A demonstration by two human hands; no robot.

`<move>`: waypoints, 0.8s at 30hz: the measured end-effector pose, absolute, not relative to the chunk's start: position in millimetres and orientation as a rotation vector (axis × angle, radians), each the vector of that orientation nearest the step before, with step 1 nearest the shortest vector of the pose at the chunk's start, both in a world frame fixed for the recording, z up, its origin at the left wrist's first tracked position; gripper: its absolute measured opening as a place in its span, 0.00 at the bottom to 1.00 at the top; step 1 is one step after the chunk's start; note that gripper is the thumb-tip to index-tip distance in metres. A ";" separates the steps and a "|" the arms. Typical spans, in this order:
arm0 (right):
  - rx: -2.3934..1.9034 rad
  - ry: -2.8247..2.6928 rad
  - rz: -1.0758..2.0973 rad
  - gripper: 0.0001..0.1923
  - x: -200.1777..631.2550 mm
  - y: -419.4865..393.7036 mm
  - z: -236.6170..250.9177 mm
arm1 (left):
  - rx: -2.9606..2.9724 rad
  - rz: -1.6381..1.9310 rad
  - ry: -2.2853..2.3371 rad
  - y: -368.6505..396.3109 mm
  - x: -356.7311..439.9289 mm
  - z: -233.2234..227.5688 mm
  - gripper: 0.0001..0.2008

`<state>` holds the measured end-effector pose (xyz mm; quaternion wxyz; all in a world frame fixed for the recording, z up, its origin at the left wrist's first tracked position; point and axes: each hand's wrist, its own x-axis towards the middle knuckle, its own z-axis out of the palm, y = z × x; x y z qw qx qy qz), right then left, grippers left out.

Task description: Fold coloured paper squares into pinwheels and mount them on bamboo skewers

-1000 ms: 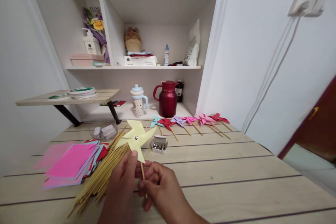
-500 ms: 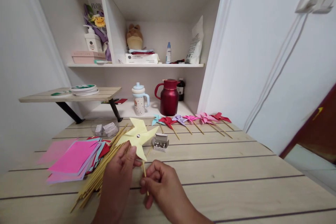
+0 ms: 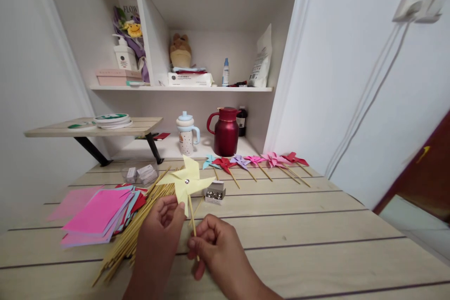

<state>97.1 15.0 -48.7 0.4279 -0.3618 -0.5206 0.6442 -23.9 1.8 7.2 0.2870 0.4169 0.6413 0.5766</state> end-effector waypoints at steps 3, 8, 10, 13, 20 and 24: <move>-0.901 -1.288 1.616 0.15 96.9 14.7 -48.7 | 1.116 1.579 1.685 2.4 -25.7 7.6 0.12; -0.901 -1.294 1.614 0.16 96.8 15.7 -49.1 | 1.126 1.645 1.647 9.7 -28.9 0.7 0.19; -0.900 -1.278 1.601 0.17 97.4 18.8 -49.4 | 1.133 1.704 1.649 11.1 -29.6 -1.1 0.26; -0.918 -1.239 1.548 0.18 100.2 26.6 -47.9 | 1.271 1.855 1.736 5.8 -29.3 -0.1 0.29; -0.957 -1.204 1.355 0.20 120.1 46.4 -29.8 | 2.220 2.075 1.447 -18.8 -26.3 -3.1 0.14; -1.006 -1.194 1.180 0.21 141.5 58.1 -18.2 | 2.547 1.924 1.246 -15.2 -22.5 -14.8 0.14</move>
